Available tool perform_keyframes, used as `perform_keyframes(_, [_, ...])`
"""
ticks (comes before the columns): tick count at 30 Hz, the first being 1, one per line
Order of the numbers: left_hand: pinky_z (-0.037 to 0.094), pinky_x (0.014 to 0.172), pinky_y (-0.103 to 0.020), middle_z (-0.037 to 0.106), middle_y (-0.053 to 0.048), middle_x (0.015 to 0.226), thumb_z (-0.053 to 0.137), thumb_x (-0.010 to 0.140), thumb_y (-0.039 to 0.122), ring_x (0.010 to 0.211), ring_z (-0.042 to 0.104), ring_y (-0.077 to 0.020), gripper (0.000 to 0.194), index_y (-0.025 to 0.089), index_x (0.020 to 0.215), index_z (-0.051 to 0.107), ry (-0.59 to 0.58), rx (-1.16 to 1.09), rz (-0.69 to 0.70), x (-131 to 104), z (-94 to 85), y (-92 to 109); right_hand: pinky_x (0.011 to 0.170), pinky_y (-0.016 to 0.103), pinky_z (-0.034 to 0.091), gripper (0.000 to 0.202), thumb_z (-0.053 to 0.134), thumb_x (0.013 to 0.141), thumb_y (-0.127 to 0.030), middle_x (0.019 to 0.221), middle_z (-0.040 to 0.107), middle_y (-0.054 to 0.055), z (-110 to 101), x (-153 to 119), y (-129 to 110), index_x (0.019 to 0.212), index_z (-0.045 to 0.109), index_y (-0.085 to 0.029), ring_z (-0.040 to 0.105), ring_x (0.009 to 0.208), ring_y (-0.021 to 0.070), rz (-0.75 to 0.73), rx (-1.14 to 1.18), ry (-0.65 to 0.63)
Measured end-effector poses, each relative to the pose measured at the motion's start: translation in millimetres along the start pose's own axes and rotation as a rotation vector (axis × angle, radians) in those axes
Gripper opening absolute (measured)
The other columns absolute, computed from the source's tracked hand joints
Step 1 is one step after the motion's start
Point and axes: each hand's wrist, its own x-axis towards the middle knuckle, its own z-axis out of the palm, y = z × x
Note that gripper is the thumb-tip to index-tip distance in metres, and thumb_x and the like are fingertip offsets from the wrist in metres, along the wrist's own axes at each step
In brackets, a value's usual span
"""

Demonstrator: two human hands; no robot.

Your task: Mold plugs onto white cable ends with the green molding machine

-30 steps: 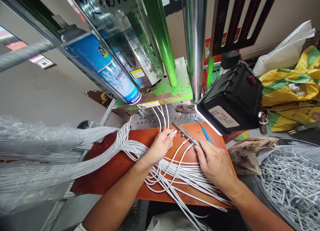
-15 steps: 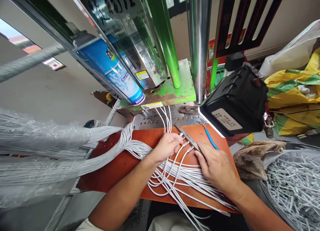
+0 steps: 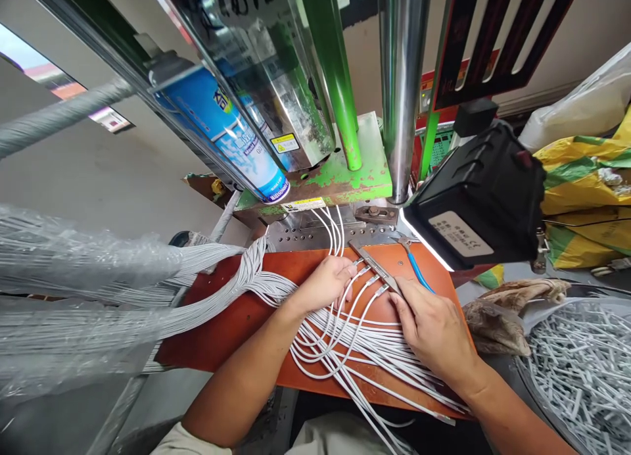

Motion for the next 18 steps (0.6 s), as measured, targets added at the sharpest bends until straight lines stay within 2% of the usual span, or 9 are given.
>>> perform_keyframes(7, [0.045, 0.061, -0.025, 0.062, -0.002, 0.061, 0.045, 0.100, 0.035, 0.056, 0.056, -0.0136, 0.038, 0.019, 0.067, 0.056, 0.037, 0.388, 0.060, -2.9, -12.7, 5.2, 0.071, 0.034, 0.045, 0.022, 0.046, 0.108, -0.032, 0.104, 0.070, 0.007, 1.0, -1.9, -3.1, 0.121, 0.059, -0.019, 0.067, 0.082, 0.0213, -0.069, -0.059, -0.004])
perform_keyframes(12, [0.049, 0.075, -0.027, 0.068, -0.004, 0.074, 0.047, 0.097, 0.028, 0.073, 0.062, -0.0170, 0.030, 0.018, 0.075, 0.066, 0.032, 0.448, 0.086, -2.8, -20.1, 4.2, 0.070, 0.034, 0.045, 0.020, 0.047, 0.107, -0.030, 0.107, 0.069, 0.009, -0.2, -0.6, -5.0, 0.120, 0.058, -0.018, 0.065, 0.083, 0.0207, -0.111, -0.032, -0.016])
perform_keyframes(15, [0.047, 0.071, -0.027, 0.066, -0.003, 0.072, 0.047, 0.098, 0.031, 0.069, 0.060, -0.0169, 0.033, 0.018, 0.075, 0.066, 0.010, 0.486, 0.070, -4.2, -20.4, 7.6, 0.074, 0.034, 0.046, 0.020, 0.048, 0.107, -0.029, 0.104, 0.069, 0.009, -1.1, 0.5, -5.3, 0.120, 0.058, -0.018, 0.065, 0.084, 0.0211, -0.130, 0.006, -0.024])
perform_keyframes(18, [0.042, 0.064, -0.027, 0.064, -0.003, 0.070, 0.046, 0.101, 0.035, 0.064, 0.057, -0.0165, 0.036, 0.018, 0.073, 0.063, 0.039, 0.574, 0.065, -7.7, -16.2, 11.5, 0.076, 0.033, 0.048, 0.019, 0.049, 0.107, -0.027, 0.108, 0.070, 0.009, -3.0, 1.5, -4.0, 0.122, 0.057, -0.020, 0.067, 0.088, 0.0207, -0.140, 0.073, -0.068])
